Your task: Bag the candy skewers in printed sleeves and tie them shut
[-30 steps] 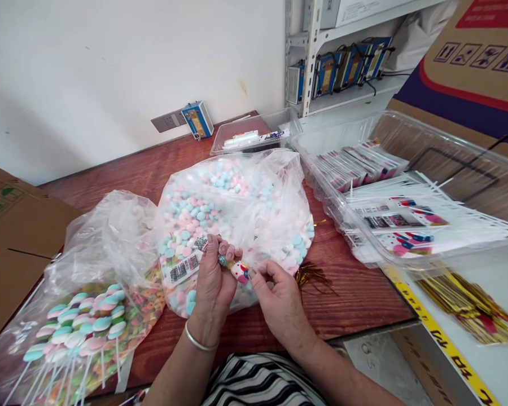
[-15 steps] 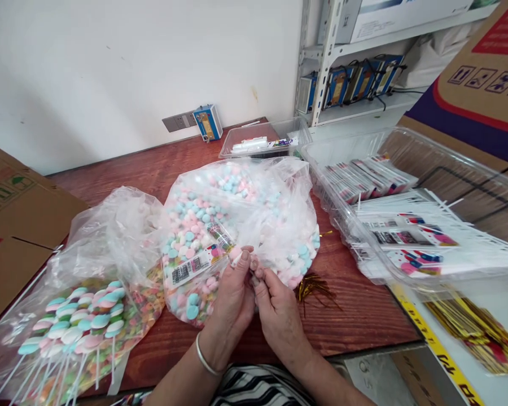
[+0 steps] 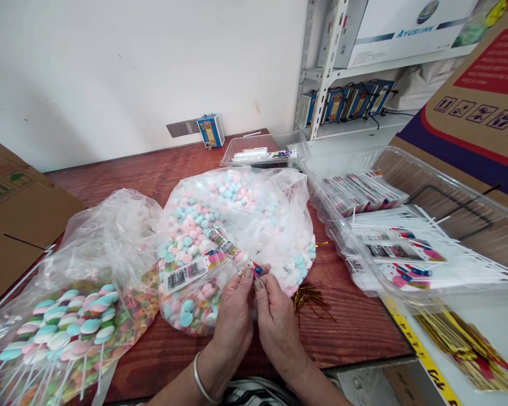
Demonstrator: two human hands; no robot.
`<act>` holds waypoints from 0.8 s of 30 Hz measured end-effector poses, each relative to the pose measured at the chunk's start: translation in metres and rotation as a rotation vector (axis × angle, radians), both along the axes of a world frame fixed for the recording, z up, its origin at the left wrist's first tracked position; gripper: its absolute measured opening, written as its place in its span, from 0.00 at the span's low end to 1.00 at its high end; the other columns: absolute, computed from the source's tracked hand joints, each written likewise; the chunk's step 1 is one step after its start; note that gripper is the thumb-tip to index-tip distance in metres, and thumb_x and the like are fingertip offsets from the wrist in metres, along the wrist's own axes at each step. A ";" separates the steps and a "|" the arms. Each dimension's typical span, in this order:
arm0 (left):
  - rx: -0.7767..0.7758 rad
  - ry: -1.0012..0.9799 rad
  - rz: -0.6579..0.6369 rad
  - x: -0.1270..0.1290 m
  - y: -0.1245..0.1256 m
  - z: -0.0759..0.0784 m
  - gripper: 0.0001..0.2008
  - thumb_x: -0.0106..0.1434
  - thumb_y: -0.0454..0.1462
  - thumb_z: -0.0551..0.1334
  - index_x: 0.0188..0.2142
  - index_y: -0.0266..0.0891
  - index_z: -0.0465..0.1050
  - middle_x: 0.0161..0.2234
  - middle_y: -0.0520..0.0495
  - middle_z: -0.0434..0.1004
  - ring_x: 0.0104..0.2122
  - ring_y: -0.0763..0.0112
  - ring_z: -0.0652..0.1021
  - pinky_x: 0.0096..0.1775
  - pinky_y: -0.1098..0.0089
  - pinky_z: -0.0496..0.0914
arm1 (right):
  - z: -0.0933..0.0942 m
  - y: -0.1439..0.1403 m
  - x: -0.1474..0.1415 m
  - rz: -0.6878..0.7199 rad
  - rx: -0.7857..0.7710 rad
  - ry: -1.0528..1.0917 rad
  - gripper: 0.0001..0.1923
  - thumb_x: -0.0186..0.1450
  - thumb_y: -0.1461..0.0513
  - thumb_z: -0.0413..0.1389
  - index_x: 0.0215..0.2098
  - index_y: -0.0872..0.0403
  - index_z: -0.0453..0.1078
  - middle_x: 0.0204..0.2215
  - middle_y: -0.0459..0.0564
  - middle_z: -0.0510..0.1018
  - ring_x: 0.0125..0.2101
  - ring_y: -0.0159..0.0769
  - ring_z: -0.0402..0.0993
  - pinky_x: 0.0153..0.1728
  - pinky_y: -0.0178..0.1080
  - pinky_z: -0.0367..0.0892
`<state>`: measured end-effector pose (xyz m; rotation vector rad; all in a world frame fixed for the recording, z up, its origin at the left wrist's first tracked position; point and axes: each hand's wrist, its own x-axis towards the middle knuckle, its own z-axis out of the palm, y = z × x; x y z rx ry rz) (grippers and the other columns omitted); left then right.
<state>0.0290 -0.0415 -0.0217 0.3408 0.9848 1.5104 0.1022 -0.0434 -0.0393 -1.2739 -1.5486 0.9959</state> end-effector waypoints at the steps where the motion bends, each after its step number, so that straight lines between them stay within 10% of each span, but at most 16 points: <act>1: -0.003 0.013 -0.001 0.000 0.000 -0.001 0.12 0.59 0.44 0.66 0.31 0.36 0.78 0.30 0.46 0.80 0.29 0.69 0.77 0.38 0.68 0.71 | -0.001 0.000 0.000 -0.009 -0.017 0.025 0.12 0.71 0.54 0.46 0.36 0.51 0.66 0.29 0.47 0.74 0.33 0.38 0.71 0.35 0.36 0.66; 10: 0.032 0.395 -0.112 -0.013 -0.005 -0.009 0.11 0.59 0.43 0.66 0.36 0.38 0.82 0.33 0.45 0.81 0.35 0.66 0.76 0.41 0.69 0.69 | -0.002 0.012 -0.001 -0.030 -0.307 0.599 0.17 0.63 0.50 0.58 0.27 0.53 0.63 0.20 0.39 0.64 0.20 0.27 0.58 0.21 0.30 0.58; 18: 0.056 0.033 -0.361 -0.038 -0.007 -0.007 0.11 0.55 0.43 0.69 0.34 0.36 0.82 0.38 0.39 0.82 0.43 0.59 0.79 0.47 0.63 0.70 | 0.013 -0.008 0.000 0.280 -0.857 1.241 0.16 0.59 0.55 0.63 0.27 0.52 0.60 0.10 0.28 0.49 0.10 0.19 0.35 0.12 0.28 0.46; 24: 0.045 -0.005 -0.363 -0.050 -0.013 -0.001 0.14 0.53 0.38 0.71 0.40 0.37 0.81 0.44 0.37 0.81 0.50 0.55 0.77 0.51 0.62 0.70 | 0.017 -0.015 -0.005 0.225 -0.832 1.295 0.16 0.59 0.55 0.64 0.28 0.52 0.61 0.10 0.28 0.52 0.10 0.18 0.37 0.13 0.27 0.47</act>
